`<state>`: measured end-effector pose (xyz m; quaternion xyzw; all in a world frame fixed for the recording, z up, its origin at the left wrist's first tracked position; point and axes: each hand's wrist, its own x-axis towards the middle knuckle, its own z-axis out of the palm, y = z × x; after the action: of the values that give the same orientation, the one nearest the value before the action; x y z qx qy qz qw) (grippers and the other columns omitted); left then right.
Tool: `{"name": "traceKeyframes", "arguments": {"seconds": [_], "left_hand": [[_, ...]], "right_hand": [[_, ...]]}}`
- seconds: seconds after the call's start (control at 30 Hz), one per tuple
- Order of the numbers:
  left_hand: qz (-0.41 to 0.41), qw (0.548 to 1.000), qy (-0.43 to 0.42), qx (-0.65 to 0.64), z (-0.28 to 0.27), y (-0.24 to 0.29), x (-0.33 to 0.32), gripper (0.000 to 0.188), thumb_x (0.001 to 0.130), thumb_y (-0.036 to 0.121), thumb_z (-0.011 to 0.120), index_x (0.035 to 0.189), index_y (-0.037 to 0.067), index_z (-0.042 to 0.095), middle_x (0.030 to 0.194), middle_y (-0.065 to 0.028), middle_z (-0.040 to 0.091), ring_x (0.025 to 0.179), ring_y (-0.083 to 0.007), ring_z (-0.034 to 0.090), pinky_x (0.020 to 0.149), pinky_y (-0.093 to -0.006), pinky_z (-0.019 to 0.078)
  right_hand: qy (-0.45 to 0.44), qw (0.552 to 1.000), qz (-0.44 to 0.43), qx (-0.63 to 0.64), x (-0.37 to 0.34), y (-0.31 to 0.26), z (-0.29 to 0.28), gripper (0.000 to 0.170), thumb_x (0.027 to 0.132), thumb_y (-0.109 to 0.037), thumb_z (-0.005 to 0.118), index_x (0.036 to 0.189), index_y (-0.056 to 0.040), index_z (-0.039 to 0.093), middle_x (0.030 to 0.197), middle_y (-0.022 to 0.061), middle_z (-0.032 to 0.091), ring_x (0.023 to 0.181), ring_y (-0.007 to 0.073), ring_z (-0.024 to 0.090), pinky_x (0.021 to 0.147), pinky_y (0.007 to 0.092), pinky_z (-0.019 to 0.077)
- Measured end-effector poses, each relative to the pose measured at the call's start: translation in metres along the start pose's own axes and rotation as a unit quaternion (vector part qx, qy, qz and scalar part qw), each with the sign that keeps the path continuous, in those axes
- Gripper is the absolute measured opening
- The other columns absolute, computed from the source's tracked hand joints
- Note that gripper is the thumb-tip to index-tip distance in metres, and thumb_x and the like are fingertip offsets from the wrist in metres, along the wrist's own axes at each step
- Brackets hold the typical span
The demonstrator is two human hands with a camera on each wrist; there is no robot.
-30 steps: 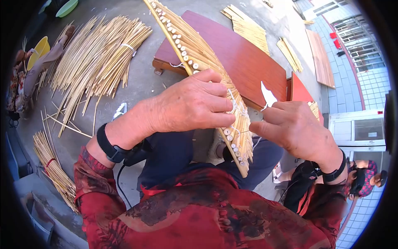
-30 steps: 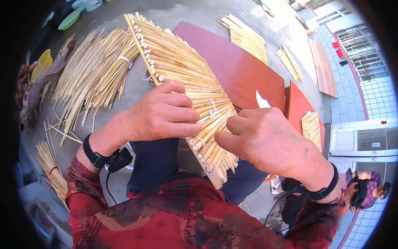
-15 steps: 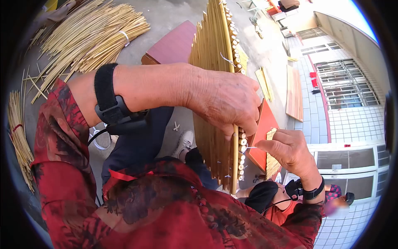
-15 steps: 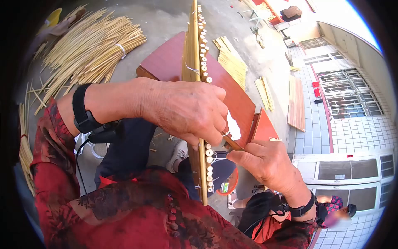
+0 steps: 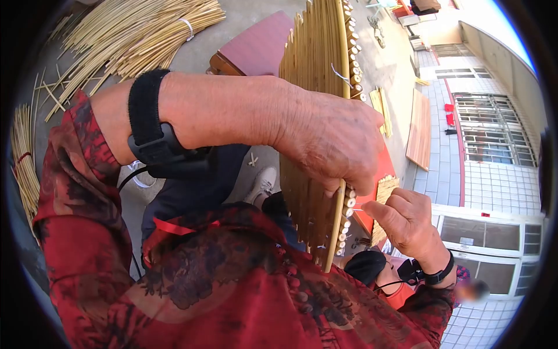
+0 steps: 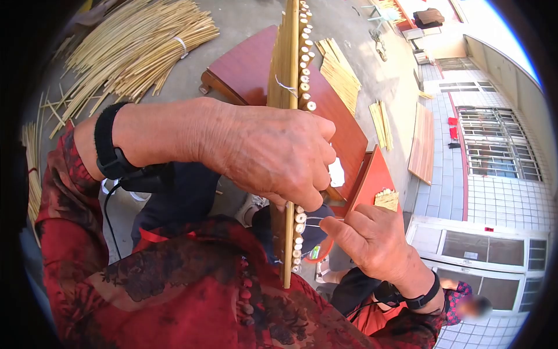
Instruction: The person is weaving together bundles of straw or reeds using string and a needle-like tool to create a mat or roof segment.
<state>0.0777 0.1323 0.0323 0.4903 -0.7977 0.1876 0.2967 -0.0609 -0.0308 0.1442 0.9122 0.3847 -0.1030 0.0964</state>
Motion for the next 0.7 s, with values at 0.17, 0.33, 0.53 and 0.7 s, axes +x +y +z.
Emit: {"name": "traceKeyframes", "arguments": {"seconds": [0.17,0.33,0.53,0.7], "left_hand": [[-0.006,1.000,-0.005,0.006,-0.001,0.002,-0.001,0.020,0.065,0.031,0.072,0.070,0.015,0.061,0.066,0.0050,0.056,0.073,-0.0160,0.057,0.066,-0.0332,0.0375],[-0.010,1.000,-0.002,0.013,0.001,0.005,-0.004,0.018,0.065,0.030,0.072,0.068,0.015,0.061,0.065,0.0052,0.055,0.073,-0.0156,0.057,0.066,-0.0329,0.0372],[-0.020,1.000,-0.005,0.002,0.001,0.006,-0.007,0.018,0.065,0.030,0.071,0.068,0.015,0.062,0.065,0.0048,0.056,0.073,-0.0159,0.057,0.065,-0.0331,0.0372],[-0.019,1.000,-0.010,0.004,-0.002,0.006,-0.006,0.017,0.066,0.029,0.070,0.069,0.015,0.062,0.065,0.0046,0.055,0.074,-0.0156,0.057,0.066,-0.0333,0.0372]], "right_hand": [[-0.005,1.000,-0.007,-0.002,0.004,-0.001,-0.001,0.032,0.058,-0.009,0.060,0.089,-0.0017,0.063,0.057,0.0015,0.036,0.049,0.0165,0.044,0.040,0.0309,0.0332],[-0.005,0.999,-0.027,0.019,0.014,-0.004,0.001,0.033,0.058,-0.008,0.060,0.090,-0.0012,0.061,0.059,0.0024,0.041,0.050,0.0169,0.047,0.041,0.0309,0.0344],[0.000,1.000,-0.020,0.010,0.013,-0.007,0.005,0.033,0.058,-0.008,0.060,0.091,-0.0011,0.061,0.059,0.0028,0.041,0.051,0.0170,0.048,0.041,0.0310,0.0351],[-0.009,1.000,-0.021,0.015,0.014,-0.005,0.003,0.031,0.061,-0.009,0.061,0.091,-0.0022,0.061,0.062,0.0035,0.045,0.052,0.0175,0.049,0.041,0.0308,0.0360]]}}
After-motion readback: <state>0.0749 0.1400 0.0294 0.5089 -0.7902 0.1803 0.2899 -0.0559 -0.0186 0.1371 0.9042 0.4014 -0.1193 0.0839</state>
